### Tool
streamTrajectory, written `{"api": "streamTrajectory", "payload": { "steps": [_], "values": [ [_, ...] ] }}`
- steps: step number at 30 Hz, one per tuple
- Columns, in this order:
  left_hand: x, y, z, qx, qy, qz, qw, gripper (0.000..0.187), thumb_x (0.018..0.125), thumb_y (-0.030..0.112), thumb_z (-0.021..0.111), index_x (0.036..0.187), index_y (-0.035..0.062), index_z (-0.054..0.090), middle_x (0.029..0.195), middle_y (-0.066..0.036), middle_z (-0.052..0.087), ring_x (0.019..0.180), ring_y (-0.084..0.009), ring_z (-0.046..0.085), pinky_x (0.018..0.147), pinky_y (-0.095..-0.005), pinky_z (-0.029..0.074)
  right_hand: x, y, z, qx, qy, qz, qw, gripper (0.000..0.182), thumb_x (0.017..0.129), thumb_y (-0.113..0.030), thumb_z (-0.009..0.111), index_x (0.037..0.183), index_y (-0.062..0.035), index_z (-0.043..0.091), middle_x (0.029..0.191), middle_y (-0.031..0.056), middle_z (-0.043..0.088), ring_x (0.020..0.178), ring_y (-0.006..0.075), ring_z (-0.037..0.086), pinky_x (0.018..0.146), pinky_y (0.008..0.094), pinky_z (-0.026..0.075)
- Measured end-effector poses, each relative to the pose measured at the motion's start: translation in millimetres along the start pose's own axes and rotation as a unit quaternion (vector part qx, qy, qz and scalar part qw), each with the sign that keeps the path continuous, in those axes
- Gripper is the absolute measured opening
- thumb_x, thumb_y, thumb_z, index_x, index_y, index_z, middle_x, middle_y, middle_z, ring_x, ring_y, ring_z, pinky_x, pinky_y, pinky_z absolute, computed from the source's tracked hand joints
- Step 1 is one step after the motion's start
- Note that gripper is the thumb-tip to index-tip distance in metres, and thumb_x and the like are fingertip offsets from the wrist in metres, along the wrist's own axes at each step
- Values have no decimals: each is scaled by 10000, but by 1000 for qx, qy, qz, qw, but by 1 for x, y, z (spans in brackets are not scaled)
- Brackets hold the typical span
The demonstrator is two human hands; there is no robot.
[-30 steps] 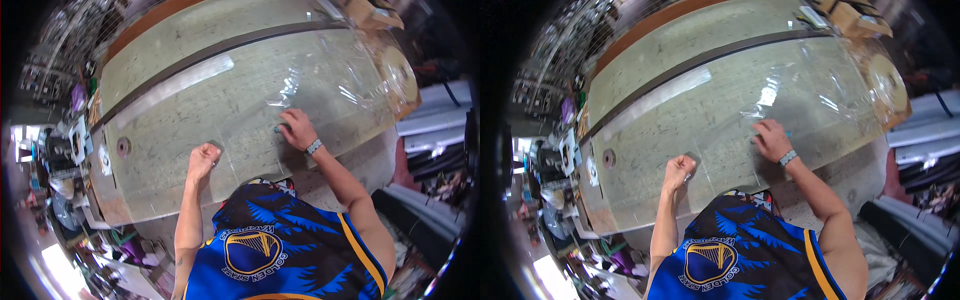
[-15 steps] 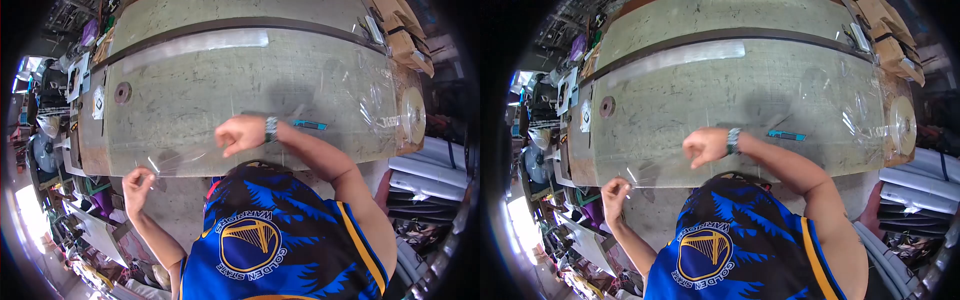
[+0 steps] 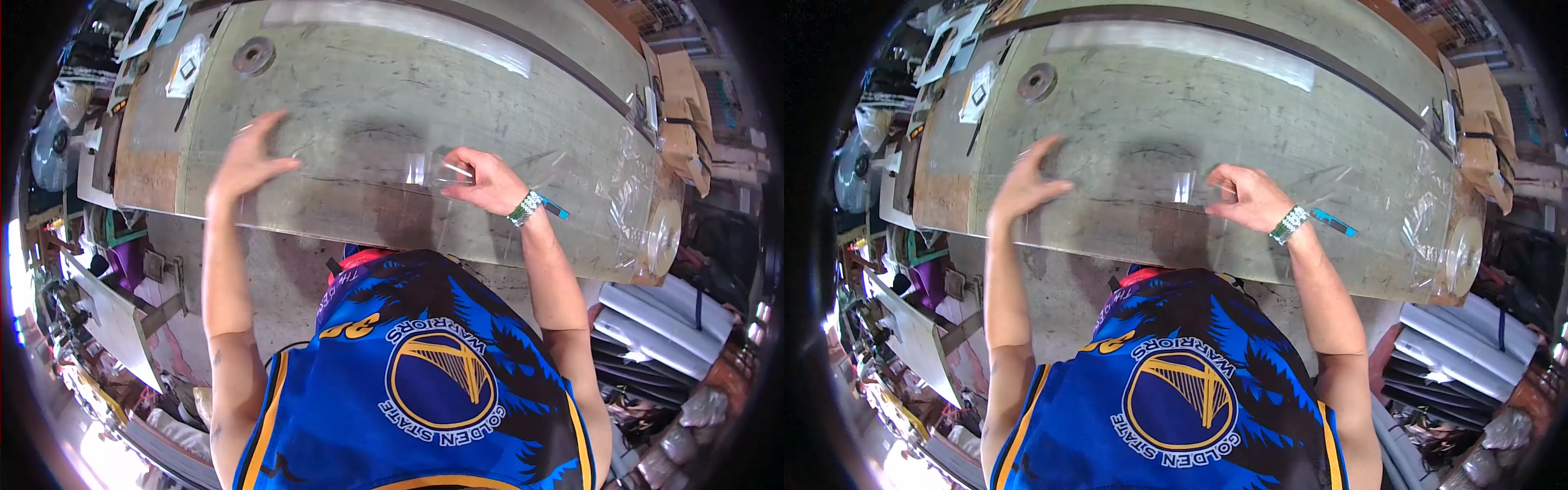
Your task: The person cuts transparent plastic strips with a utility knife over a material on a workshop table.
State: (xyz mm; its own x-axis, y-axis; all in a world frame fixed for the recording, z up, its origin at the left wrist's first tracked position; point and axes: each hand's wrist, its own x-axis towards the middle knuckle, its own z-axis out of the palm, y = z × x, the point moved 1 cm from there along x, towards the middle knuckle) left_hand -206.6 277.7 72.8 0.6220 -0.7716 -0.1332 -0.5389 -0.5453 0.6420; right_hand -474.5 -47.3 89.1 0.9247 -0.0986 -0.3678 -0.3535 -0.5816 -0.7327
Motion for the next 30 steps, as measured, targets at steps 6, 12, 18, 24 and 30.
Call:
{"api": "streamTrajectory", "payload": {
  "steps": [6,12,18,24,30],
  "values": [
    [34,90,129,-340,-179,183,905,965,679,311,943,1491,51,492,1480,-156,513,1369,-252,475,1137,-392,388,18,-34,25,34,2,57,998,411,742,-258,877,1030,-50,671,687,-21,493,633,112,453,575,312,389],
    [31,68,130,-447,-372,88,809,352,741,233,903,950,12,727,798,-3,677,732,-96,583,646,-292,462,10,-39,26,150,-61,25,986,348,801,-288,887,957,-72,664,698,-100,454,629,57,387,538,276,317],
    [12,16,64,-383,-442,72,808,222,804,203,856,820,17,736,707,-15,676,665,-89,599,607,-287,463,7,-32,45,196,-51,78,976,217,916,-211,798,856,-64,649,682,-94,484,617,36,398,539,256,317],
    [1,-47,-11,-296,-477,31,827,215,813,195,828,880,2,760,748,-39,719,679,-112,654,615,-299,502,17,-14,43,34,70,98,992,166,896,-147,773,840,-41,657,661,-32,532,621,67,442,563,283,384],
    [9,-123,-95,-174,-333,-82,923,217,809,184,817,917,-1,782,832,-75,766,754,-148,700,684,-317,544,30,27,43,26,86,146,985,216,902,-190,791,821,-42,657,627,-31,537,589,74,453,542,289,384]
  ]
}}
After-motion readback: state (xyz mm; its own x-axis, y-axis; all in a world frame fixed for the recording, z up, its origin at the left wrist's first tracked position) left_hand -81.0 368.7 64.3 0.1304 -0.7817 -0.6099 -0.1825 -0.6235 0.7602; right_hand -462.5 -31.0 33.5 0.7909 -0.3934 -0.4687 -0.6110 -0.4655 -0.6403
